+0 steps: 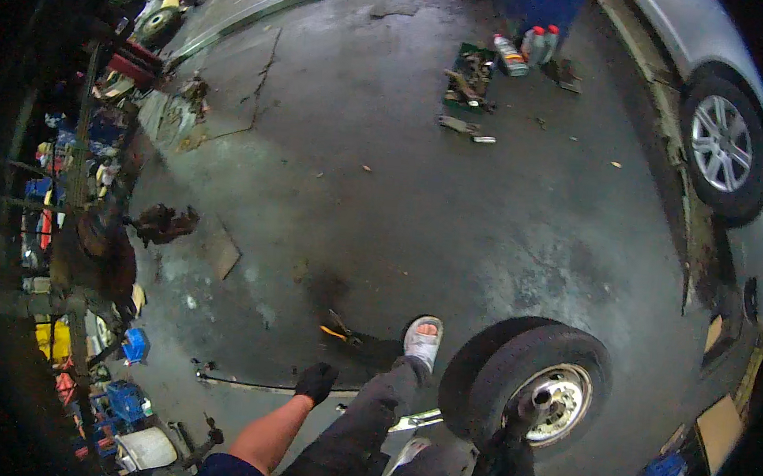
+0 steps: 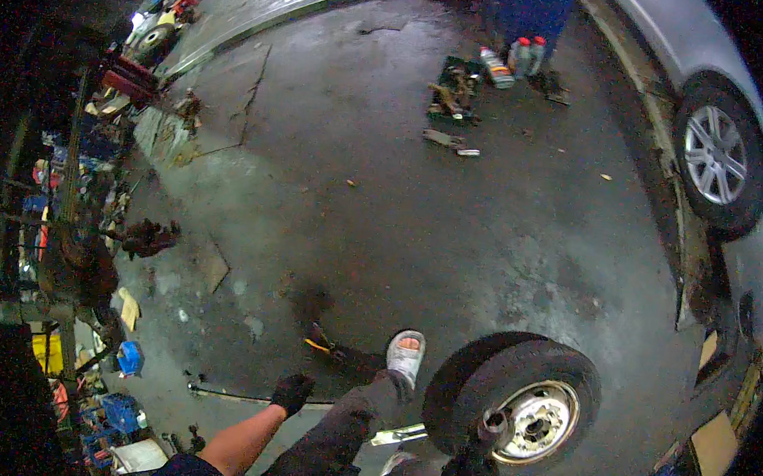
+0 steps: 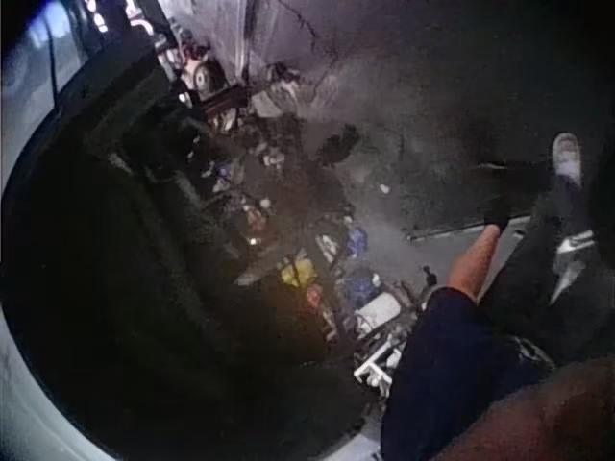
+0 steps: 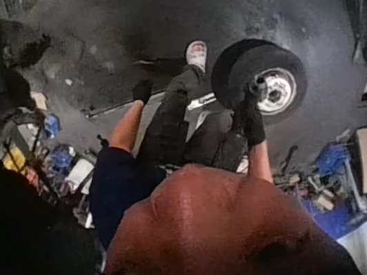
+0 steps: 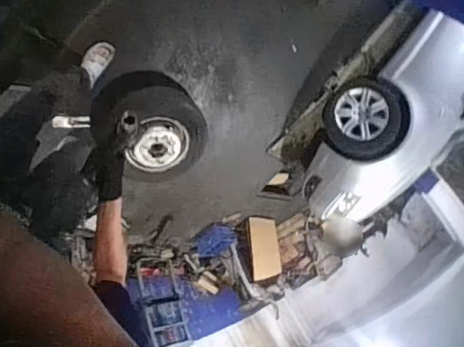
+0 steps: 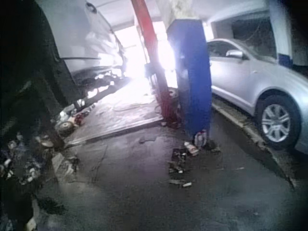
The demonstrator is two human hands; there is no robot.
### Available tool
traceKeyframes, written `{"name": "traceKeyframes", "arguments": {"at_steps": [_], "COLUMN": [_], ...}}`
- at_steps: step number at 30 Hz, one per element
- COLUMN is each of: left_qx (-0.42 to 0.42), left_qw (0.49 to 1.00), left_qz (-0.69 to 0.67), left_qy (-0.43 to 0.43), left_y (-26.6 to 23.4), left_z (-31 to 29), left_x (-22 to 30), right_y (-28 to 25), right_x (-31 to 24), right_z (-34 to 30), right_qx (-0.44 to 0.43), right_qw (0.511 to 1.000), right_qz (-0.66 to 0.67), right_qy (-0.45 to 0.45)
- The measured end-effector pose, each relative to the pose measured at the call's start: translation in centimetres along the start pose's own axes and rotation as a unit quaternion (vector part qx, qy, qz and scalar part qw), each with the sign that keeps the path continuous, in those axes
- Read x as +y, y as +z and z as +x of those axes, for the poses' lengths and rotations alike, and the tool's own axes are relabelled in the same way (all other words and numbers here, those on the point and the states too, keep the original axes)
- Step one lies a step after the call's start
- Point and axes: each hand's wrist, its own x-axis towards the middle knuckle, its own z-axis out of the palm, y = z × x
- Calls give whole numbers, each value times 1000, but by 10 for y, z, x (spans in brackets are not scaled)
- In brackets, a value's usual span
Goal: The person walks through a cluttered auto repair shop, selects a tool, and uses a cordless impact wrench to remove bolts from the underside of a raised vehicle. The person then removes a large metal component from the vehicle's undercarriage.
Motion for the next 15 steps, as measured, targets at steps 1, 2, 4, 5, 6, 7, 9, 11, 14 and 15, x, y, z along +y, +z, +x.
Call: {"name": "traceKeyframes", "arguments": {"at_steps": [1, 2, 4, 5, 6, 7, 9, 11, 14, 15], "left_qx": [18, 0, 68, 105, 142, 122, 117, 146, 209, 223], "left_qw": [995, 994, 985, 980, 973, 979, 949, 930, 914, 913], "left_qz": [-73, -90, -158, -170, -180, -162, -275, -310, -306, -305], "left_qy": [-69, -68, -25, -7, 12, -11, -99, -134, -167, -157], "left_y": [-12, -26, -52, -64, -76, -90, -115, -142, -181, -196], "left_z": [11, 20, 29, 30, 32, 33, 35, 33, 37, 34], "left_x": [14, 24, 41, 51, 62, 72, 96, 113, 126, 124], "right_y": [29, 61, 118, 145, 173, 200, 241, 279, 325, 335], "right_x": [-22, -40, -75, -87, -92, -94, -84, -60, -22, -11], "right_z": [18, 35, 67, 81, 96, 115, 144, 183, 237, 247], "right_qx": [-2, -3, -128, -194, -185, -193, -240, -314, -396, -426], "right_qw": [998, 996, 978, 974, 973, 970, 949, 898, 801, 782], "right_qz": [-55, -89, -162, -112, -129, -139, -205, -293, -377, -382], "right_qy": [-1, 1, 5, 30, 46, 52, 11, -91, -243, -248]}}
